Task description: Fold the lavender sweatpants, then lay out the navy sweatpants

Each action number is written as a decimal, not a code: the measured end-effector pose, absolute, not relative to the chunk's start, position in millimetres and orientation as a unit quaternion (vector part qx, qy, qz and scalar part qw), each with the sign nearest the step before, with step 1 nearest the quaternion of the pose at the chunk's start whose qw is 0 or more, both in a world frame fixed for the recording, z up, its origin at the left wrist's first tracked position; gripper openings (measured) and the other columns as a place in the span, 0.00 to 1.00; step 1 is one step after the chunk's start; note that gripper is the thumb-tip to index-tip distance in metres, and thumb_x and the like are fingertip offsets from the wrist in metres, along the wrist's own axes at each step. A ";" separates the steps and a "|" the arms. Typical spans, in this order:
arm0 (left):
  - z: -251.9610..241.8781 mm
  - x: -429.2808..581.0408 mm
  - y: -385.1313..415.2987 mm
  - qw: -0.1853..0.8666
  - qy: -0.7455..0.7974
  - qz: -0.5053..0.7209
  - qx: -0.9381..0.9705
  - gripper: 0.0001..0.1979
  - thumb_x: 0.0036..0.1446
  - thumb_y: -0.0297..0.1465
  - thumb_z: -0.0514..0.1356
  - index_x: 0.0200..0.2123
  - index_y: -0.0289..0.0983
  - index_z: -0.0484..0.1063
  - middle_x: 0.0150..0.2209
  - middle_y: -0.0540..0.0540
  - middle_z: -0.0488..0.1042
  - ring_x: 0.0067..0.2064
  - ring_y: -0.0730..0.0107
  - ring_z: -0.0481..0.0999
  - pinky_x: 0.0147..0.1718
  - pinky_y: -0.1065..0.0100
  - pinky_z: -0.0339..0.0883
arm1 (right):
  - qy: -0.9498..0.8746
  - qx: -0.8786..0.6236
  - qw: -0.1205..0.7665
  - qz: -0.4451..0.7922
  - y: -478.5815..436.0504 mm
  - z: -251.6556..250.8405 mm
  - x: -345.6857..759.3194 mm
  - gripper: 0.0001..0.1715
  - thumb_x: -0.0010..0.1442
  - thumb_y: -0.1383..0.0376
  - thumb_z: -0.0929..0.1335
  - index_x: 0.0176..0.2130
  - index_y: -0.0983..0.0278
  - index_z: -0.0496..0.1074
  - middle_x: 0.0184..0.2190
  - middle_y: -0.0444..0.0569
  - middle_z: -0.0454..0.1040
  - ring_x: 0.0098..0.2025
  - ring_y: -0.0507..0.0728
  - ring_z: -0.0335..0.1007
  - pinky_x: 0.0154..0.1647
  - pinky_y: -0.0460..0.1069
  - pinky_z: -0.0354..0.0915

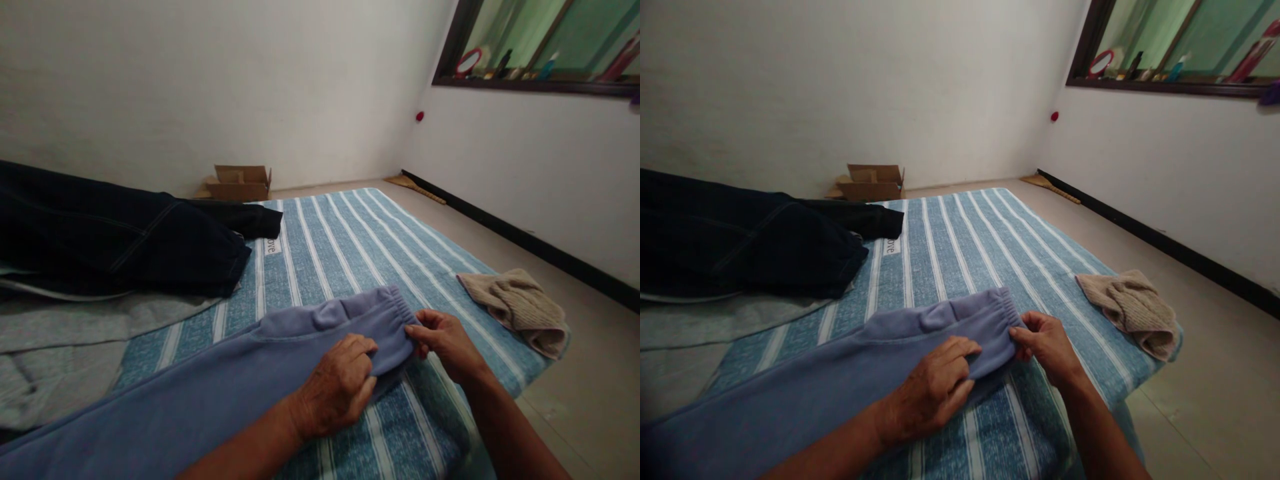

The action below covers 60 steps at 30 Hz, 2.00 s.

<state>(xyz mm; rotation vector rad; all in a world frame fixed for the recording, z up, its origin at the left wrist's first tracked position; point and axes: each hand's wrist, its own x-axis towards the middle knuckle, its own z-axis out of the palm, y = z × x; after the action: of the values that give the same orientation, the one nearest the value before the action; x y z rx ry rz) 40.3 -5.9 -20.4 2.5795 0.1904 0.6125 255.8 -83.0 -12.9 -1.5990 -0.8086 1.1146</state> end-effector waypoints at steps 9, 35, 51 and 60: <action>-17.8 42.5 -3.8 0.239 0.074 0.165 0.954 0.08 0.59 0.31 0.52 0.30 0.36 0.68 0.45 0.42 0.72 0.49 0.61 0.69 0.50 0.59 0.64 | -0.330 -0.696 0.468 0.433 -87.2 -21.1 253.9 0.11 0.46 0.59 0.71 0.24 0.63 0.67 0.15 0.38 0.66 0.16 0.50 0.60 0.17 0.45 0.54; -40.2 42.6 2.0 0.200 0.175 0.058 0.962 0.36 0.59 0.52 0.45 0.63 0.35 0.47 0.66 0.37 0.44 0.67 0.56 0.40 0.62 0.48 0.37 | -0.558 -0.747 0.360 0.023 -84.0 15.4 214.1 0.15 0.56 0.51 0.63 0.37 0.57 0.70 0.34 0.50 0.75 0.34 0.61 0.71 0.33 0.53 0.62; -25.9 28.3 16.6 0.146 0.189 0.147 0.960 0.10 0.58 0.32 0.54 0.40 0.33 0.68 0.42 0.42 0.73 0.46 0.62 0.69 0.48 0.63 0.61 | -0.665 -0.635 0.393 0.004 -36.8 -64.7 207.4 0.07 0.62 0.63 0.62 0.35 0.61 0.68 0.34 0.47 0.71 0.38 0.55 0.68 0.40 0.51 0.63; 13.4 -32.8 72.1 0.154 0.574 0.092 0.799 0.11 0.55 0.37 0.54 0.27 0.37 0.70 0.29 0.44 0.73 0.34 0.62 0.72 0.33 0.65 0.60 | -0.669 -0.637 0.383 -0.011 -37.0 -63.1 205.4 0.08 0.62 0.63 0.62 0.34 0.61 0.68 0.34 0.46 0.71 0.38 0.56 0.68 0.40 0.51 0.64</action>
<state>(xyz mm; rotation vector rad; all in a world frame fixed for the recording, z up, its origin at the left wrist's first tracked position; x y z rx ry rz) -32.8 72.1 13.4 2.2901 1.6455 0.2642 205.4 -37.0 -63.1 -1.6247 -1.7052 -0.0289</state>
